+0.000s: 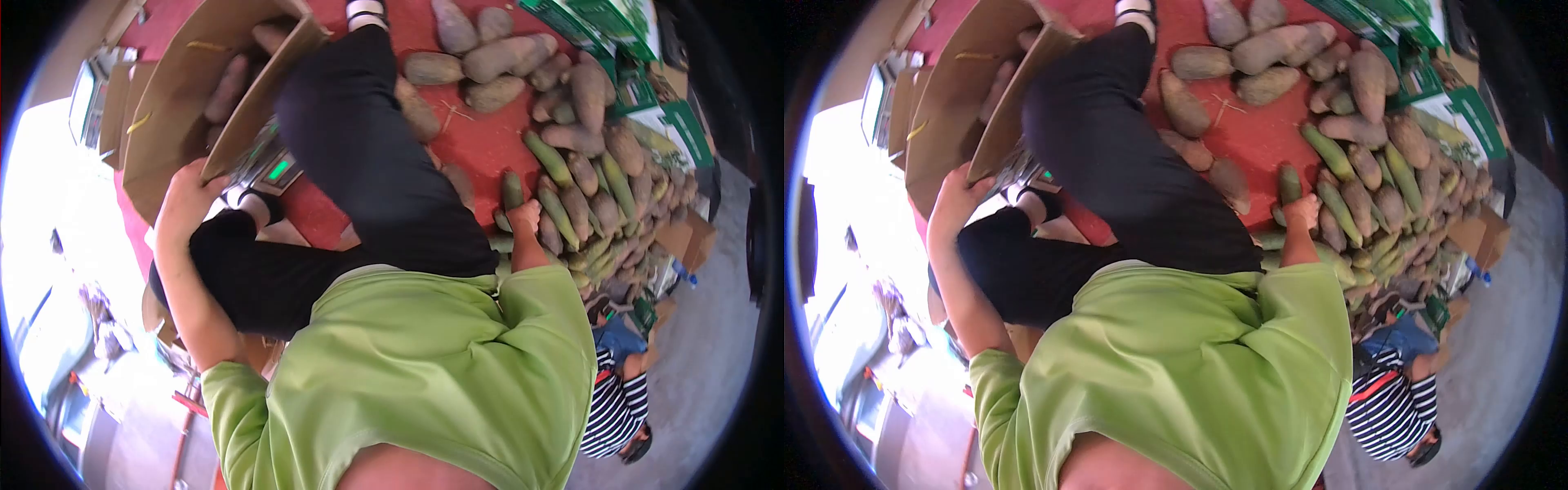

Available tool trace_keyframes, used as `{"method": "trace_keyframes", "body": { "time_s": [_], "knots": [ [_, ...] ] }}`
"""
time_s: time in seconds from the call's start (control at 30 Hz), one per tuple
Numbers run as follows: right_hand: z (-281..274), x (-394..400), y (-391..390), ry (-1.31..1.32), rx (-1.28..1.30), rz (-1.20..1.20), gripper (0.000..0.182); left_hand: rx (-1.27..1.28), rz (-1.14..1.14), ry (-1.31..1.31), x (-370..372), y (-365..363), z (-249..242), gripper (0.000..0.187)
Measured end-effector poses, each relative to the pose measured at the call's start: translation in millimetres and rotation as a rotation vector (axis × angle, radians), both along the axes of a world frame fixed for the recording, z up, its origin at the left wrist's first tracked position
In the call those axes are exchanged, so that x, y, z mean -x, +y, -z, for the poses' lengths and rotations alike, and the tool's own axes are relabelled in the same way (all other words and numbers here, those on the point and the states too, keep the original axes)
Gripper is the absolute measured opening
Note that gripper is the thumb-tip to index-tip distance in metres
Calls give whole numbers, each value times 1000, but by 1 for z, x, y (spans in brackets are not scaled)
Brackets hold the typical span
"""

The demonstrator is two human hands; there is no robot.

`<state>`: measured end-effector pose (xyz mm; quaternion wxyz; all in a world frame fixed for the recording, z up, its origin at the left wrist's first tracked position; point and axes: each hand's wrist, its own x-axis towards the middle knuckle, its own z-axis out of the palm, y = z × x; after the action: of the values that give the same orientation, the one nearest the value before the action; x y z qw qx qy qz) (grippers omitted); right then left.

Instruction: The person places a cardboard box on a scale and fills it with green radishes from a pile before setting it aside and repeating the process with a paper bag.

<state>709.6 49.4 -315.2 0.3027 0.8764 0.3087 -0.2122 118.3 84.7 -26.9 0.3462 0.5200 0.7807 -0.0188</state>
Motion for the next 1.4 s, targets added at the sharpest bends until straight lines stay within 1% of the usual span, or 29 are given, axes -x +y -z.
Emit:
{"method": "trace_keyframes", "body": {
  "time_s": [0.03, 0.07, 0.1, 0.13, 0.17, 0.23, 0.27, 0.3, 0.37, 0.4, 0.47, 0.5, 0.57, 0.63, 0.7, 0.83, 0.9, 0.97, 1.03, 1.1, 1.17, 1.2, 1.27, 1.3, 1.37, 1.4],
  "knots": [
    [12, -5, -5, 17, -44, 57, 68, 7, 18, 17, 1, -1, 1, 27],
    [6, 1, -3, 27, -43, 33, 68, 65, -34, -25, -3, 4, -4, 28],
    [-15, 13, 2, 14, -15, -57, 68, 66, -56, -18, -3, 3, -4, 28],
    [-26, 22, 4, 0, 13, -144, 67, 44, -31, -6, -2, 2, -3, 27],
    [-27, 26, 4, 7, 16, -160, 67, 24, -3, 6, -2, 1, -4, 26],
    [-30, 28, 6, 2, 23, -191, 69, 61, -43, 9, -3, 2, -5, 26],
    [-31, 28, 4, 10, -29, -236, 67, 41, -26, -1, -2, 1, -5, 27],
    [-21, 22, 2, 15, -34, -247, 67, 22, -10, -10, 0, 0, -5, 28],
    [6, 2, -2, 189, -156, -211, 65, 9, 5, 5, 3, -4, -5, 28],
    [19, -2, 0, 191, -161, -218, 65, -5, 29, 15, 5, -5, -5, 28],
    [35, -6, 8, 611, -438, -155, 56, -1, 24, 18, 7, -7, -5, 28],
    [28, 4, 21, 610, -442, -160, 56, 2, 24, 23, 8, -7, -6, 28],
    [-12, 44, 63, 706, -525, -360, 50, -8, 20, 14, 7, -9, -8, 29],
    [-39, 75, 105, 1045, -688, -231, 54, -19, 18, 8, 8, -11, -10, 29],
    [-88, 119, 148, 1174, -851, -403, 53, -26, 29, 70, 9, -14, -8, 29],
    [-217, 215, 212, 1043, -1114, -888, 55, -80, 36, 54, 14, -19, -7, 29],
    [-266, 259, 230, 1208, -1189, -1018, 53, -60, 55, 37, 11, -15, -13, 30],
    [-308, 300, 233, 1414, -1071, -1063, 49, -67, 52, 22, 10, -14, -16, 30],
    [-353, 347, 223, 1255, -1171, -1304, 47, -71, 53, 4, 10, -15, -16, 30],
    [-348, 384, 229, 1430, -1171, -1450, 50, -108, 43, 1, 11, -17, -14, 30],
    [-336, 415, 226, 1462, -1207, -1541, 48, -88, 41, -14, 11, -14, -16, 30],
    [-331, 422, 223, 1464, -1204, -1538, 48, -70, 40, -28, 11, -14, -17, 31],
    [-322, 429, 220, 1675, -1234, -1456, 46, -75, 35, -28, 12, -15, -16, 31],
    [-317, 426, 222, 1673, -1230, -1454, 46, -82, 30, -28, 12, -16, -16, 31],
    [-306, 406, 230, 1809, -955, -1090, 41, -90, 37, 6, 13, -18, -17, 31],
    [-299, 390, 232, 1875, -822, -827, 39, -99, 45, 43, 12, -18, -17, 32]
  ]
}}
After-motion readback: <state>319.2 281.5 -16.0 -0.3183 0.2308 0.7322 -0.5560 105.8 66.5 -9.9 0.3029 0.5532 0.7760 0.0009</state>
